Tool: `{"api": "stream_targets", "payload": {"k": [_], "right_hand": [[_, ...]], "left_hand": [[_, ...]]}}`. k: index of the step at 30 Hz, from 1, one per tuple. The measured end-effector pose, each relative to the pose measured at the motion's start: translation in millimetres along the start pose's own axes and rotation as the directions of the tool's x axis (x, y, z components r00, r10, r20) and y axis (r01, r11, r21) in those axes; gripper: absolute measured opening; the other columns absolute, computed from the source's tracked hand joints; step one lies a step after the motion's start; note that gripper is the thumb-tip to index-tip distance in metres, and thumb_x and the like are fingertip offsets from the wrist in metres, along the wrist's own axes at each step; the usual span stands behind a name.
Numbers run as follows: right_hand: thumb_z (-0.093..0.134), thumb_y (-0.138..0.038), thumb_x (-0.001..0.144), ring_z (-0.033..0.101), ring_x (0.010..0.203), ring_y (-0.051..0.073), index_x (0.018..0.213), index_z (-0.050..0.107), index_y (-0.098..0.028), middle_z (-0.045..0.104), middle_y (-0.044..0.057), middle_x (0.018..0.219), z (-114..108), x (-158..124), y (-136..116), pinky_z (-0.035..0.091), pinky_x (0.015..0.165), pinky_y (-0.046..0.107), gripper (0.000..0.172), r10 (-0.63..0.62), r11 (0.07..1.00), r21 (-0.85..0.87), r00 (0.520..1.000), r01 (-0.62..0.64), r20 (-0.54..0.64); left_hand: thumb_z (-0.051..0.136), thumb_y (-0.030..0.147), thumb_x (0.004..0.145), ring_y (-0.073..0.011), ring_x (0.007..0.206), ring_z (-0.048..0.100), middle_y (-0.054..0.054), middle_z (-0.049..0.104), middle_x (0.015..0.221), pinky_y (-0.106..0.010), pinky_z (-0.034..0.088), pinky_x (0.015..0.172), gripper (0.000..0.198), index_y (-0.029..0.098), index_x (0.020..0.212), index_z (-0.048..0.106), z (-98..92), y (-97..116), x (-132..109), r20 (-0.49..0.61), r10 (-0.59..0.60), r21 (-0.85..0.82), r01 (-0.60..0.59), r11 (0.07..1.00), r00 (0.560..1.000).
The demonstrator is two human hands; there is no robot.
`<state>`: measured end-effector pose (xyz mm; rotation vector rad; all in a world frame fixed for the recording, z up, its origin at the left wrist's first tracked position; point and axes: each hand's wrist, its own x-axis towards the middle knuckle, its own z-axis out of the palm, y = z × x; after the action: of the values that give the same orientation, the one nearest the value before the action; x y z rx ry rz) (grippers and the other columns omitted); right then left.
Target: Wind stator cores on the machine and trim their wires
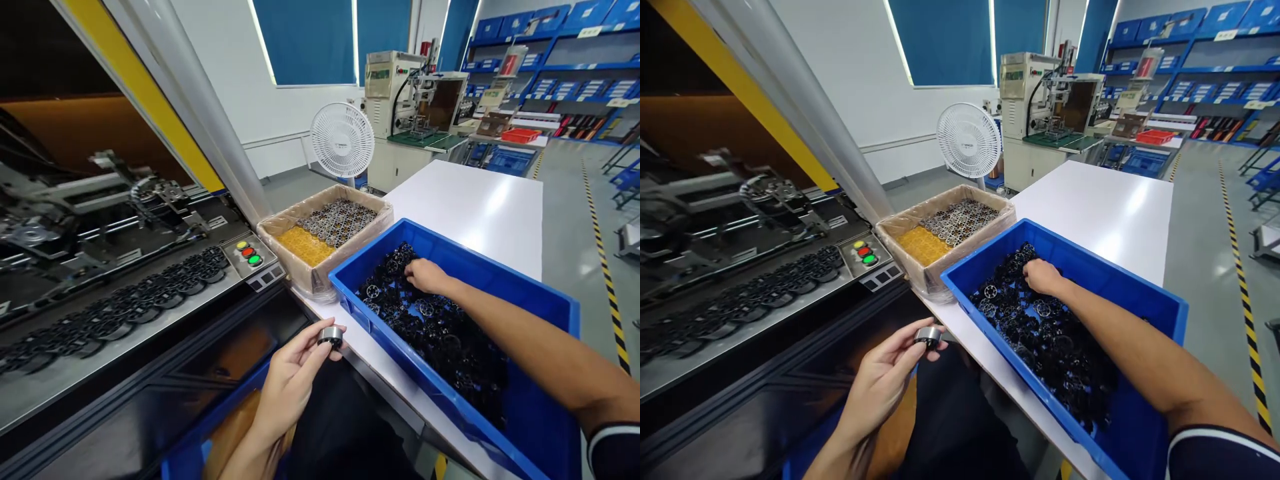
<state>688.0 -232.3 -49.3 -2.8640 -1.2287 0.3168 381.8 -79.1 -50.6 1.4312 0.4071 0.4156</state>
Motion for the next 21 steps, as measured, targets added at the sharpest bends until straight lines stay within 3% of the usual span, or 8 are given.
{"api": "stream_targets", "payload": {"k": [2, 5, 8, 10, 14, 18, 21], "right_hand": [[0.063, -0.037, 0.096, 0.066, 0.102, 0.020, 0.120, 0.063, -0.015, 0.066, 0.009, 0.119, 18, 1, 4, 0.058, 0.088, 0.041, 0.033, 0.052, 0.998, -0.045, 0.993, -0.047, 0.105], [0.063, -0.038, 0.096, 0.066, 0.104, 0.021, 0.122, 0.062, -0.014, 0.065, 0.010, 0.121, 33, 0, 1, 0.058, 0.089, 0.042, 0.035, 0.095, 0.991, -0.106, 0.981, -0.078, 0.167], [0.064, -0.035, 0.095, 0.067, 0.101, 0.020, 0.114, 0.065, -0.014, 0.068, 0.008, 0.115, 32, 6, 2, 0.057, 0.089, 0.042, 0.028, 0.076, 0.989, -0.140, 0.979, -0.050, 0.187], [0.069, -0.025, 0.089, 0.068, 0.100, 0.022, 0.109, 0.069, -0.015, 0.071, 0.009, 0.108, 26, 13, 5, 0.055, 0.088, 0.039, 0.022, 0.035, 0.992, -0.128, 0.983, -0.012, 0.178], [0.074, -0.016, 0.073, 0.071, 0.091, 0.024, 0.097, 0.075, -0.019, 0.075, 0.007, 0.089, 18, 23, 8, 0.050, 0.075, 0.031, 0.025, -0.057, 0.998, -0.017, 0.990, 0.059, 0.126], [0.080, -0.032, 0.066, 0.068, 0.071, 0.020, 0.083, 0.074, -0.019, 0.073, 0.003, 0.072, 16, 20, 1, 0.048, 0.064, 0.027, 0.023, -0.108, 0.981, 0.172, 0.988, 0.087, 0.111], [0.077, -0.045, 0.067, 0.069, 0.070, 0.018, 0.082, 0.075, -0.018, 0.075, 0.003, 0.073, 12, 16, -3, 0.050, 0.064, 0.025, 0.031, -0.149, 0.940, 0.323, 0.984, 0.109, 0.102]], "left_hand": [[0.077, 0.037, 0.082, -0.0187, 0.085, 0.069, -0.012, 0.073, 0.109, -0.027, 0.057, 0.075, 0.040, 0.016, 0.116, 0.073, 0.9, 1, 2, -0.009, 0.022, 0.012, -0.022, 1.000, 1.000], [0.084, 0.034, 0.073, -0.0169, 0.083, 0.064, -0.008, 0.069, 0.099, -0.024, 0.053, 0.071, 0.035, 0.019, 0.104, 0.078, 4.6, 6, -1, -0.002, 0.138, 0.170, -0.136, 0.976, 0.990], [0.086, 0.032, 0.072, -0.0183, 0.086, 0.064, -0.007, 0.070, 0.097, -0.027, 0.053, 0.078, 0.043, 0.023, 0.114, 0.076, 4.8, 10, -5, 0.048, 0.220, 0.322, -0.224, 0.920, 0.974], [0.087, 0.032, 0.071, -0.0207, 0.093, 0.067, -0.009, 0.075, 0.104, -0.030, 0.053, 0.086, 0.052, 0.024, 0.121, 0.073, 2.1, 10, -7, 0.036, 0.231, 0.333, -0.229, 0.915, 0.972], [0.086, 0.030, 0.072, -0.0243, 0.103, 0.070, -0.013, 0.075, 0.116, -0.031, 0.056, 0.089, 0.044, 0.020, 0.114, 0.077, -2.9, 11, -8, -0.013, 0.197, 0.150, -0.193, 0.970, 0.980], [0.090, 0.024, 0.066, -0.0174, 0.085, 0.071, -0.014, 0.077, 0.110, -0.027, 0.058, 0.081, 0.049, 0.014, 0.111, 0.076, -2.8, 12, -5, -0.013, 0.132, -0.187, -0.132, 0.973, 0.991], [0.093, 0.019, 0.060, -0.0133, 0.077, 0.070, -0.013, 0.078, 0.107, -0.025, 0.059, 0.076, 0.052, 0.014, 0.109, 0.076, -2.9, 13, -5, -0.016, 0.104, -0.314, -0.104, 0.944, 0.994]]}}
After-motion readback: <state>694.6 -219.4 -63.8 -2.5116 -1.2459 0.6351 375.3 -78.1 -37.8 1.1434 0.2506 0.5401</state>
